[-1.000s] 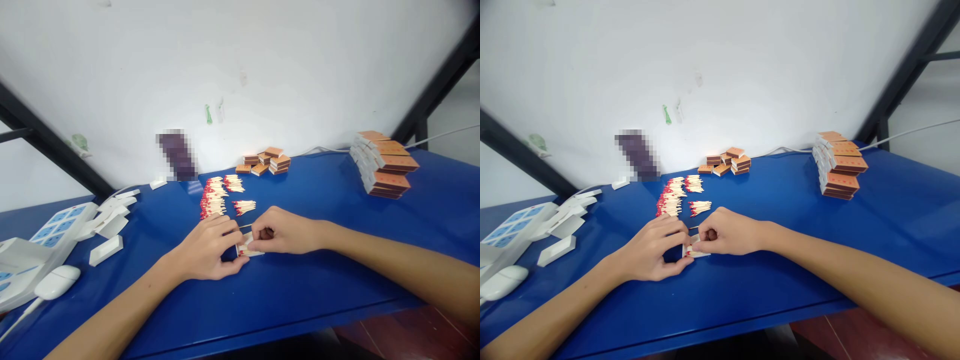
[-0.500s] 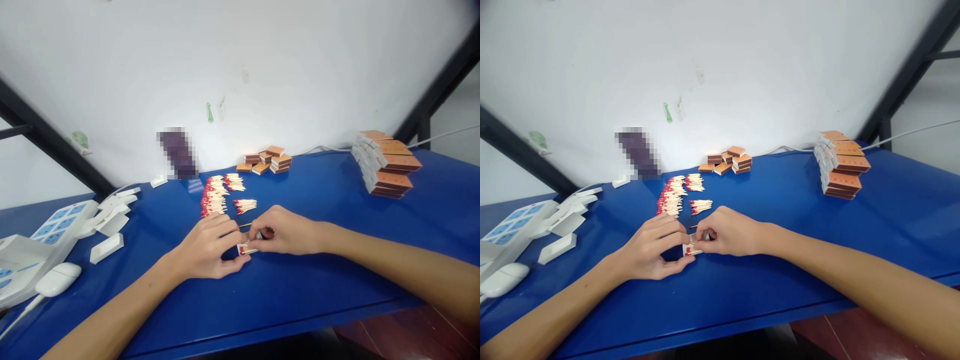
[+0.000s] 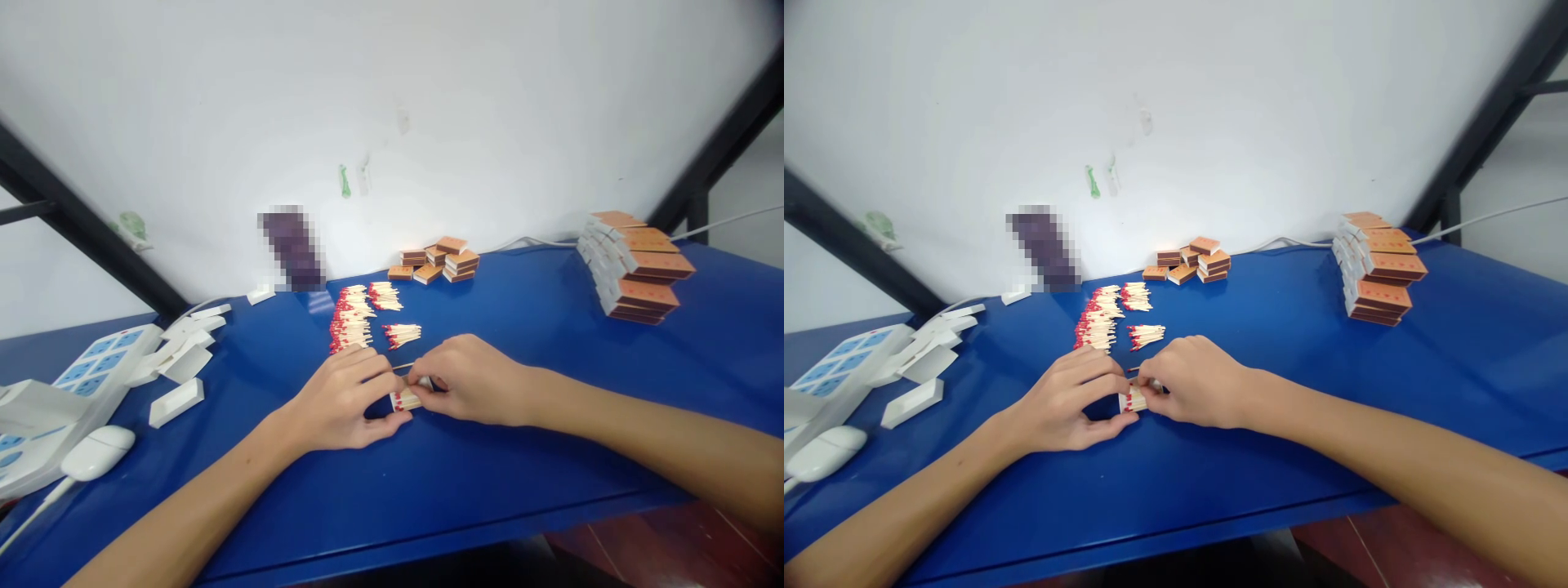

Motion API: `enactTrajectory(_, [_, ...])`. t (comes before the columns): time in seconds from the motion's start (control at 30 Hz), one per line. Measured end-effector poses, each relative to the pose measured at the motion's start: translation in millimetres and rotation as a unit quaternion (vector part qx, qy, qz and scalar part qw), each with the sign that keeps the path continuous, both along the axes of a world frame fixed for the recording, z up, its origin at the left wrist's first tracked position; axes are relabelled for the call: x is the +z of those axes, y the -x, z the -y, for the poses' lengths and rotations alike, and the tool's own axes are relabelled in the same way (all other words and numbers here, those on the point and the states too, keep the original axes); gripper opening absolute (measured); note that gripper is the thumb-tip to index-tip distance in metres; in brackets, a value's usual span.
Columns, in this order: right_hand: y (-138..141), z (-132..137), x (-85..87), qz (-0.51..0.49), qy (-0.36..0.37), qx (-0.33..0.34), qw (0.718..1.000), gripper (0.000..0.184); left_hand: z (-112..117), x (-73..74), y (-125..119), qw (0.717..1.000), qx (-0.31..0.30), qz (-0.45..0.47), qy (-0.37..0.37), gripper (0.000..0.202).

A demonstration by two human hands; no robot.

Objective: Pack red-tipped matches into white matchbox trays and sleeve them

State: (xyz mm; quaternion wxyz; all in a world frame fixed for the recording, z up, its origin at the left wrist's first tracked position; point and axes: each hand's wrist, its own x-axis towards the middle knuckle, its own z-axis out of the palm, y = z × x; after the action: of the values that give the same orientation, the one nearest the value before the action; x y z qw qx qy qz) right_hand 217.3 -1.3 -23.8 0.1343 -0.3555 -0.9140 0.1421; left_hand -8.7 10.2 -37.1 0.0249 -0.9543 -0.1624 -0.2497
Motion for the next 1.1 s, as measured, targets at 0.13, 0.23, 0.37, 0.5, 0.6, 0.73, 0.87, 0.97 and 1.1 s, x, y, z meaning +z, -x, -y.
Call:
enactTrajectory(0.13, [-0.6, 0.3, 1.6, 0.008, 0.006, 0.003, 1.000, 0.016, -0.2, -0.5, -0.2, 1.000, 0.008, 0.000, 0.007, 0.014])
enactTrajectory(0.23, [-0.7, 0.3, 3.0, 0.002, 0.016, 0.010, 1.000, 0.015, -0.4, -0.8, -0.5, 1.000, 0.010, 0.004, 0.011, 0.016])
enactTrajectory(0.37, [-0.2, 0.1, 3.4, 0.001, 0.028, 0.011, 1.000, 0.014, -0.6, -0.8, -0.8, 1.000, 0.009, 0.009, 0.008, 0.019])
enactTrajectory(0.5, [0.2, -0.6, 1.9, -0.005, 0.029, -0.002, 1.000, 0.011, -0.5, -0.8, -0.8, 1.000, 0.008, 0.005, 0.011, 0.020])
enactTrajectory(0.6, [-0.4, -1.2, 2.6, -0.028, 0.050, 0.000, 0.998, 0.007, -0.6, -0.7, -0.6, 1.000, 0.009, 0.002, 0.013, 0.024])
enactTrajectory(0.73, [-1.6, -1.2, 6.2, -0.040, 0.096, 0.012, 0.994, 0.008, -1.1, -0.7, -0.2, 1.000, 0.014, -0.006, 0.020, 0.026])
enactTrajectory(0.87, [-1.8, -1.1, 6.7, -0.058, 0.108, 0.014, 0.992, 0.012, -1.5, -0.9, -0.4, 1.000, 0.015, -0.002, 0.024, 0.026])
enactTrajectory(0.97, [-1.4, -1.5, 5.1, -0.065, 0.106, 0.008, 0.992, 0.014, -1.5, -1.0, -0.8, 1.000, 0.015, -0.003, 0.022, 0.025])
enactTrajectory(1.1, [-1.1, -1.2, 3.5, -0.065, 0.101, 0.007, 0.993, 0.016, -1.2, -0.5, -1.2, 1.000, 0.013, 0.003, 0.019, 0.026])
